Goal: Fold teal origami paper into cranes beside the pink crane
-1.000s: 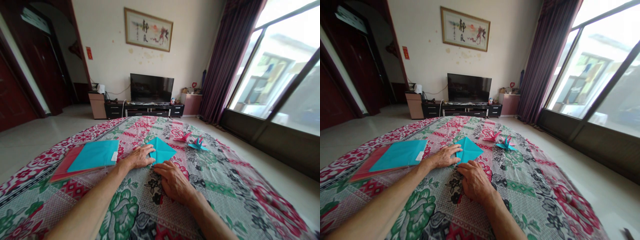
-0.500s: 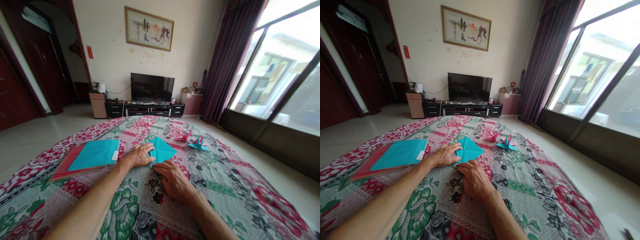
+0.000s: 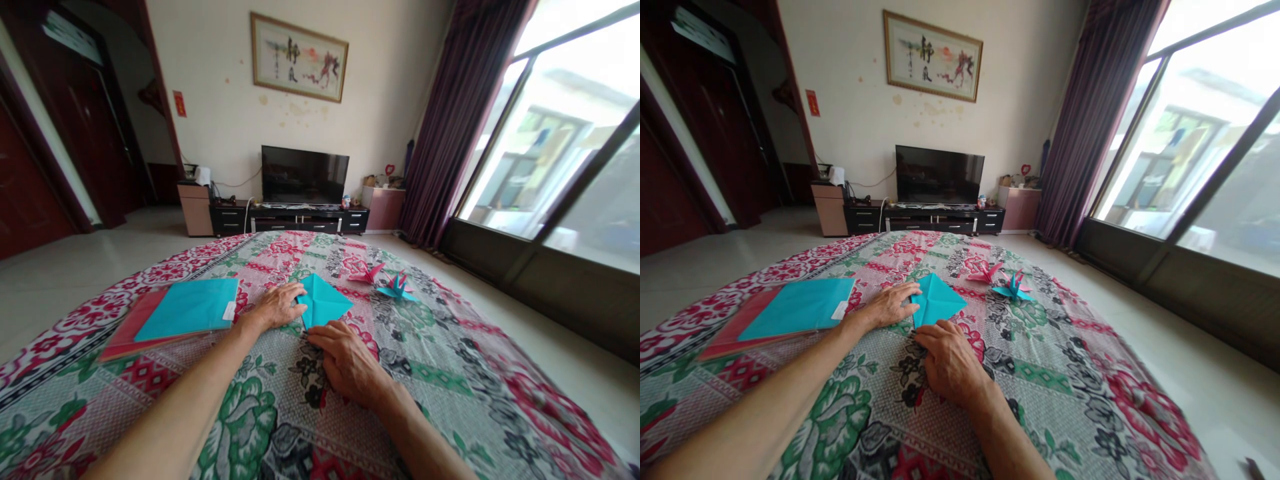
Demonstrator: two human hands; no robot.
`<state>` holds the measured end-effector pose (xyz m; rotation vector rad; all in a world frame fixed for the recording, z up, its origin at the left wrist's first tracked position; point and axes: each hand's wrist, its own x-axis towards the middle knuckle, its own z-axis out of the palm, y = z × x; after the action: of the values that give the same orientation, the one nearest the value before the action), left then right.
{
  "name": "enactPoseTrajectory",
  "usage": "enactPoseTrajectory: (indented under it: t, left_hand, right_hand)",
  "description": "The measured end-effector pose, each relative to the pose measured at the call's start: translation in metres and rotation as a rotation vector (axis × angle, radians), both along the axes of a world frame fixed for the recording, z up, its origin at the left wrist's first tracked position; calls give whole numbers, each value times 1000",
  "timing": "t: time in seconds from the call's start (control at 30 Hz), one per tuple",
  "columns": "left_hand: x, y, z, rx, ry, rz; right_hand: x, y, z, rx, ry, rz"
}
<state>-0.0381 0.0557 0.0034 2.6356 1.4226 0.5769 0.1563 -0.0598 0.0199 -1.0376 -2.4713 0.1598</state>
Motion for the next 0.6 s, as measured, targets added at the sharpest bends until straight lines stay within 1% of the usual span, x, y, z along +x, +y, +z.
enactPoseTrajectory:
  t: [0.17, 0.3, 0.5, 0.6]
  left_hand:
    - [-3, 11, -4, 10, -52, -2]
    - [-4, 16, -7, 13, -52, -6]
    - [-3, 14, -7, 8, -44, 10]
    - [-2, 12, -4, 3, -38, 13]
  right_hand:
    - [1, 1, -2, -8, 8, 1]
    - [-1, 5, -1, 15, 6, -10]
    - [-10, 23, 5, 60, -39, -47]
    - [-16, 33, 5, 37, -60, -64]
